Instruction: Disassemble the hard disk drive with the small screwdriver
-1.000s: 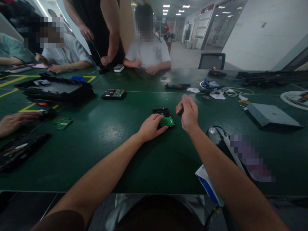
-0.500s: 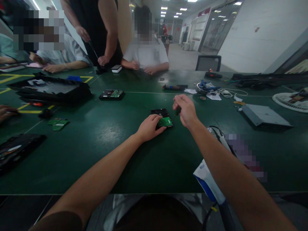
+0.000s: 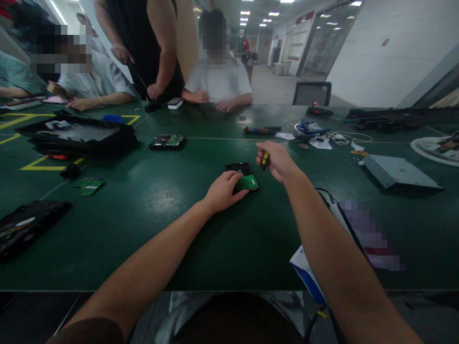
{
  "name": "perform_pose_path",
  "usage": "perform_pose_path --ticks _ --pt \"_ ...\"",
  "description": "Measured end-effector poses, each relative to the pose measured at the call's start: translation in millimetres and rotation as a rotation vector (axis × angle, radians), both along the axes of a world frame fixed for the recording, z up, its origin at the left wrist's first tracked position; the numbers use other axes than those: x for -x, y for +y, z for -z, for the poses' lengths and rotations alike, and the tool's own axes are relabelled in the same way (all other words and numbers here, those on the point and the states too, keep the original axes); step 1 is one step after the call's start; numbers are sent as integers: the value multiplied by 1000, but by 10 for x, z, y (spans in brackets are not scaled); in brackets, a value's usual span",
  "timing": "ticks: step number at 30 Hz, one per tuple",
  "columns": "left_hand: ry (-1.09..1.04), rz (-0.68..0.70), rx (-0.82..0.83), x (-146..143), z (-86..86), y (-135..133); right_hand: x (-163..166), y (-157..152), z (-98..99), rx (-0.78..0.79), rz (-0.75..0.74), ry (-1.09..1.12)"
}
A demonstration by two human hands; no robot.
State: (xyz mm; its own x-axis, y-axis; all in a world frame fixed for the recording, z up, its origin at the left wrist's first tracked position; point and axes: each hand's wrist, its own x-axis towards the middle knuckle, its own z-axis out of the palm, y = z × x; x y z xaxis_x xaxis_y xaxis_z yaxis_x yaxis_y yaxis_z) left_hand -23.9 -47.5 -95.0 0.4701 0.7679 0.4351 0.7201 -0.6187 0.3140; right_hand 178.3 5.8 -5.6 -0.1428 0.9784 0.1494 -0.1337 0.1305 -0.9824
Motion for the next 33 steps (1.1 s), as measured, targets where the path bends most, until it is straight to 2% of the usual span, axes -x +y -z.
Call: perform_pose_path --ticks 6,12,17,25,33 --pt "1 0 11 -8 -14 -6 17 -2 62 -26 98 66" --pt "3 3 -3 -6 -7 -4 51 -153 34 -69 179 95" --pt "11 2 -5 -1 6 4 84 -238 24 -101 181 120" --pt "11 5 0 1 -1 5 99 -245 118 -129 179 143" --pt "-3 3 -3 1 -7 -9 99 -245 103 -167 199 127"
